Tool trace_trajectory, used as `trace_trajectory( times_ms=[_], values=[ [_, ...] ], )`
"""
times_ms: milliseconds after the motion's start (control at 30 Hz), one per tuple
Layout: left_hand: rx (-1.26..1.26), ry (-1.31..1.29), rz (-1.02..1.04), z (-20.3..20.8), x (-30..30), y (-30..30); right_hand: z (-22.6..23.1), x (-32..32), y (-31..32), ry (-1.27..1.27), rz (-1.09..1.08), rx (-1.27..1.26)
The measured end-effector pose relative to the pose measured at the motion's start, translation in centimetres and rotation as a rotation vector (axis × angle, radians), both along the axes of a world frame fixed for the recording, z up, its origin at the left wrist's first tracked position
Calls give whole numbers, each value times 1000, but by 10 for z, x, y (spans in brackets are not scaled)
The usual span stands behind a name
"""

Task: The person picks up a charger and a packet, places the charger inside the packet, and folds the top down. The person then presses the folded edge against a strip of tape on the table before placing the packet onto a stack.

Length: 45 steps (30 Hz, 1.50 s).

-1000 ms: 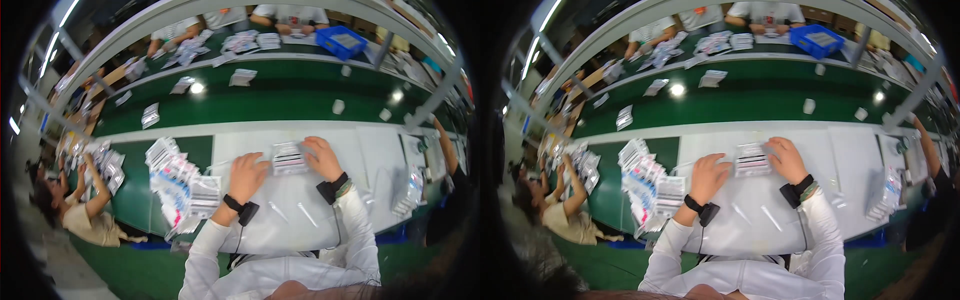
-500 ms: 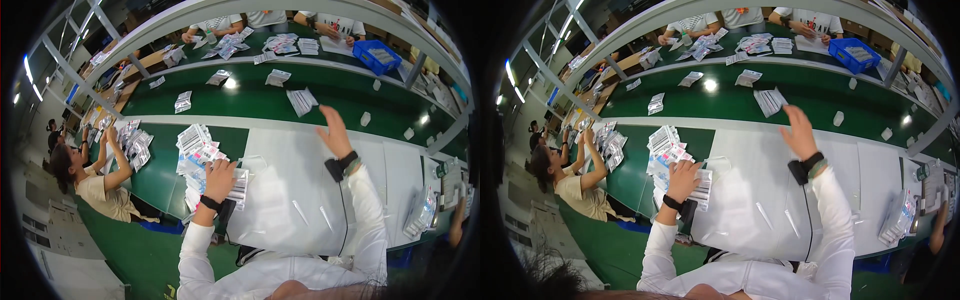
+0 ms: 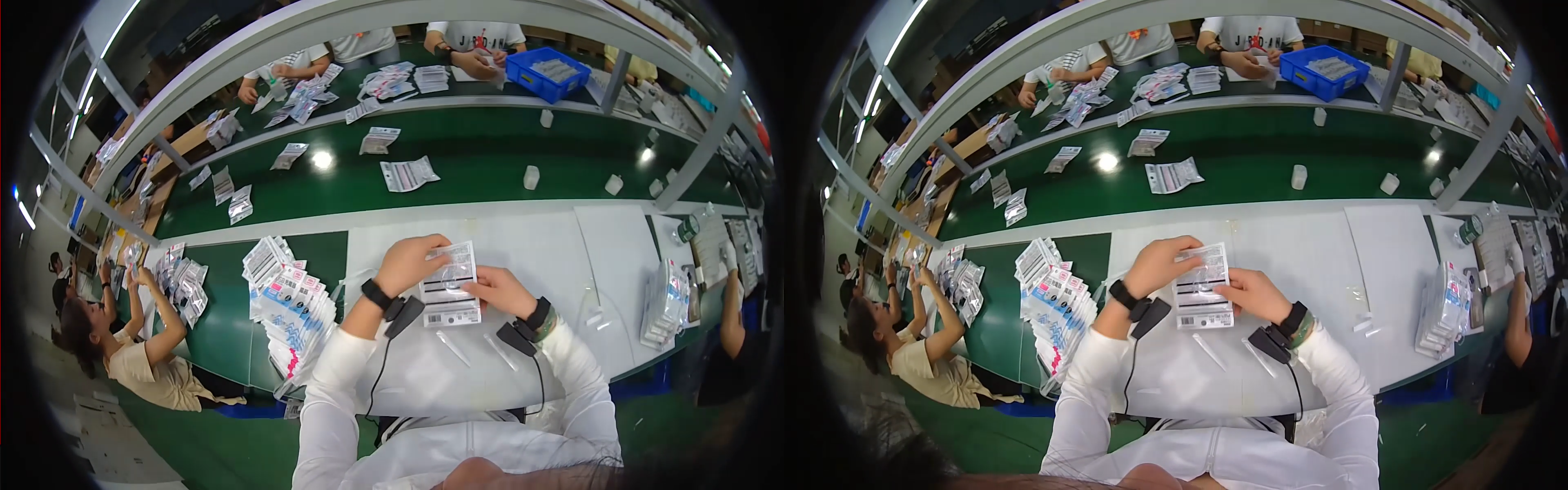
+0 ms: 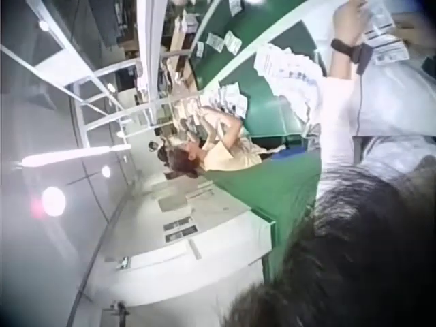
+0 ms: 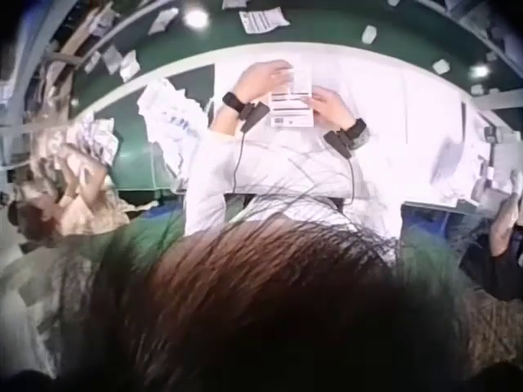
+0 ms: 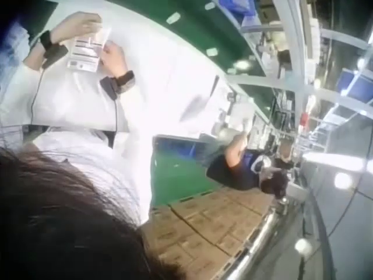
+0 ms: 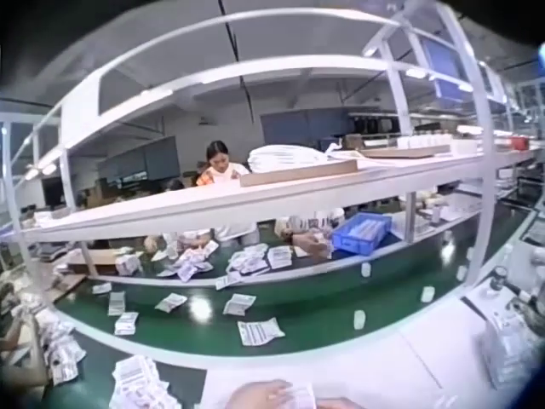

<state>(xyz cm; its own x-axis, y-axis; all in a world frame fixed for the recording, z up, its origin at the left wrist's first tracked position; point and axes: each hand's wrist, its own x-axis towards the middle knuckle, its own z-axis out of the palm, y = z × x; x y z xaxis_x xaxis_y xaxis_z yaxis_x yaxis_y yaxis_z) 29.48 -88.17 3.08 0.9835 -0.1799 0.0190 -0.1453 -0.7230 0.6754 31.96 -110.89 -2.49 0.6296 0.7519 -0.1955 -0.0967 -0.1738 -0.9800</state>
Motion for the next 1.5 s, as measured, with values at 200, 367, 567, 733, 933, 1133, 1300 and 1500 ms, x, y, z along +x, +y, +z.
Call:
trace_trajectory(
  times_ms=[200,367,567,733,933,1133,1300,1500],
  values=[
    [119,-433,10,-37,2,-24,-42,10,-9,-71,-281,-66],
    [176,-288,-85,-83,-20,-38,-31,9,-11,-222,-285,-276],
    [452,-152,-193,-67,-9,-52,-7,9,-22,-1174,-564,-618],
    [465,-313,-441,-77,11,-42,-28,41,-16,-1228,-63,-270],
    [177,-132,-451,-76,-2,-40,-74,73,-14,-991,331,-90],
    [239,-340,-271,-91,-84,-34,-51,60,-17,-1152,392,-153],
    [209,-213,-303,-61,-60,-31,-57,59,-26,-1154,390,-246],
    [429,-428,-319,-82,-7,-39,-34,59,-18,-1002,366,-267]
  ],
)
